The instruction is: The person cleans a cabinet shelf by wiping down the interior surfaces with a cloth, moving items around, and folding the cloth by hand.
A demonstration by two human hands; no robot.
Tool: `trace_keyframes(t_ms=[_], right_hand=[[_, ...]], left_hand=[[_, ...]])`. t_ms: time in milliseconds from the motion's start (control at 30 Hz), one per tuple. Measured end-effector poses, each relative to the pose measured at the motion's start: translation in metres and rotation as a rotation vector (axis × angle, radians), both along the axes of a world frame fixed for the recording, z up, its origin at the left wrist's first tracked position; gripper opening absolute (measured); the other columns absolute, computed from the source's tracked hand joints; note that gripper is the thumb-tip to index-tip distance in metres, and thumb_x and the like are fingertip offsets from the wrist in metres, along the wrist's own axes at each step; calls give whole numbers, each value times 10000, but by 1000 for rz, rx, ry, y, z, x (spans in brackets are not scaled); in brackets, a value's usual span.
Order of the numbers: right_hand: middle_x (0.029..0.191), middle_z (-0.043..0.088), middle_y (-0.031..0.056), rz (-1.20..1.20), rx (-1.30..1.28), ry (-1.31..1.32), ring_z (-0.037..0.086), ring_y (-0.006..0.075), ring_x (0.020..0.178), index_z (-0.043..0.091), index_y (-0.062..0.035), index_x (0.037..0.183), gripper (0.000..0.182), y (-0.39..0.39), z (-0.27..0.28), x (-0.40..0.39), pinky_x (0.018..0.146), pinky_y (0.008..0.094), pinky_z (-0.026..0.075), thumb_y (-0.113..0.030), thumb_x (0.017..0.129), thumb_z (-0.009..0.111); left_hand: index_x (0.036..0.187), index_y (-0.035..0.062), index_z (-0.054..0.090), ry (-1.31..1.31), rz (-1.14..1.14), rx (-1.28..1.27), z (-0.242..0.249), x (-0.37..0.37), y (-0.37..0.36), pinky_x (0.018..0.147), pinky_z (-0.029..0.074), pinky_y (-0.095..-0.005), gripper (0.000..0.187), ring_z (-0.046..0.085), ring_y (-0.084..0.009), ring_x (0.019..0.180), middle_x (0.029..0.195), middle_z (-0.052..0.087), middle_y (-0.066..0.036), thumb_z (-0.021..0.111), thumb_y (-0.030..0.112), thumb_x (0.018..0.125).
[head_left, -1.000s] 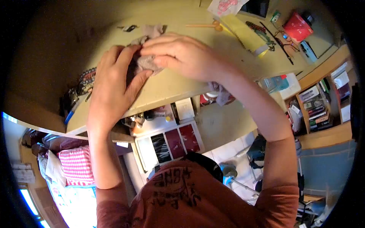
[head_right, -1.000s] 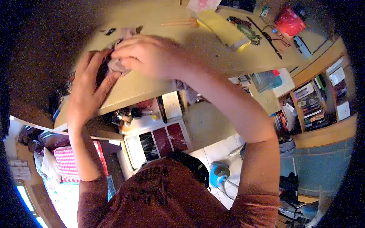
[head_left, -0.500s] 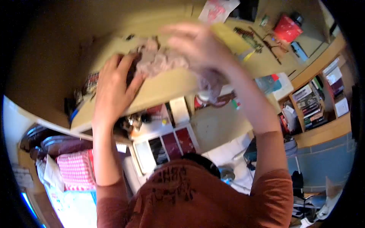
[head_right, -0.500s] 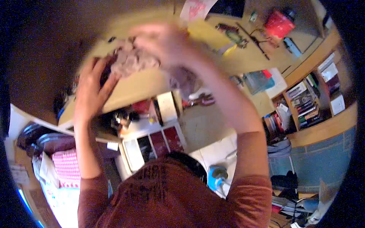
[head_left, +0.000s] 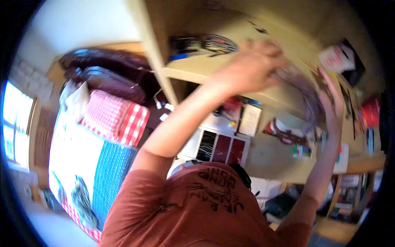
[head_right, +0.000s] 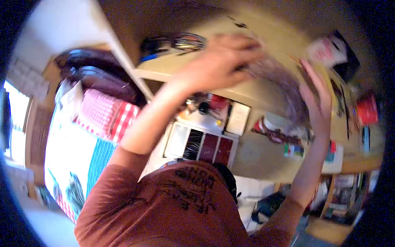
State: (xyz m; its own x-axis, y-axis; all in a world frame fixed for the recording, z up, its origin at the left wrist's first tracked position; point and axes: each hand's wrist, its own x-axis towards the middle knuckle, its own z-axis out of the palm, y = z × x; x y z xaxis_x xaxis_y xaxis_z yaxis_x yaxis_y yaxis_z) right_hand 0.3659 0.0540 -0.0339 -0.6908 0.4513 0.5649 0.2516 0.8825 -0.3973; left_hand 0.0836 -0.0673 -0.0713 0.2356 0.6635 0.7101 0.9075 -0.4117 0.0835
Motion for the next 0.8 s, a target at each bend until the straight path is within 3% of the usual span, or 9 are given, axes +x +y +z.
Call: trace_keyframes(t_ms=[67,133,167,233,333,500,633,767,800], right_hand=[[1492,524,151,132,62,-66,470,258,1399,556,-18,1421,460,-8,-7,-15,1172,369,321,-122,974,537],[1500,508,169,31,70,-364,435,300,1429,549,10,1411,448,-14,-17,-30,1189,390,300,-111,981,508],[1500,508,169,58,74,-376,435,300,1429,549,10,1411,448,-17,-16,-34,1189,390,300,-111,981,508],[1490,514,172,-15,-33,-357,440,318,1422,539,33,1402,442,-22,-14,-36,1191,400,296,-119,989,500],[1482,522,178,30,-37,-344,455,306,1407,547,48,1383,432,-16,-17,-37,1174,395,313,-191,1027,493],[1399,581,161,123,-239,-151,483,261,1360,576,47,1331,440,-27,-23,-49,1161,361,304,-271,1034,511],[1297,617,139,135,-491,-122,515,207,1269,571,34,1260,398,-32,-22,-67,1081,331,358,-291,1050,480],[1245,630,142,-55,-382,-88,541,188,1201,560,17,1315,415,-59,-26,-93,1020,329,397,-296,1056,477],[1228,632,145,-77,-333,43,557,201,1183,561,15,1328,415,-75,-24,-103,1016,335,408,-288,1056,479]], left_hand=[[1380,170,603,-97,-57,-183,1,2,1,1037,420,-499,580,520,-334,1299,1375,585,-136,735,251,822],[1343,136,633,-54,117,-286,2,20,3,1004,425,-496,520,538,-347,1248,1307,611,-148,690,263,842],[1343,136,633,-72,142,-286,-5,37,3,1004,425,-496,520,538,-347,1248,1307,611,-148,690,263,842],[1291,49,656,72,456,-80,-20,77,-5,995,415,-496,499,539,-368,1209,1251,614,-178,632,290,855],[1233,-31,663,140,537,-26,-14,87,-27,1007,390,-509,525,524,-390,1208,1258,595,-205,595,324,852],[1225,-18,662,113,477,27,-26,73,-52,1012,368,-491,507,499,-380,1237,1333,565,-202,593,309,844],[1224,14,650,118,427,63,-25,56,-66,965,369,-424,473,510,-303,1155,1240,594,-141,599,279,836],[1223,-10,637,76,375,52,-19,51,-66,954,375,-386,499,499,-297,1162,1218,587,-148,628,276,813],[1222,-31,629,75,366,10,-17,51,-66,947,393,-389,514,494,-311,1191,1237,577,-170,638,270,805]])
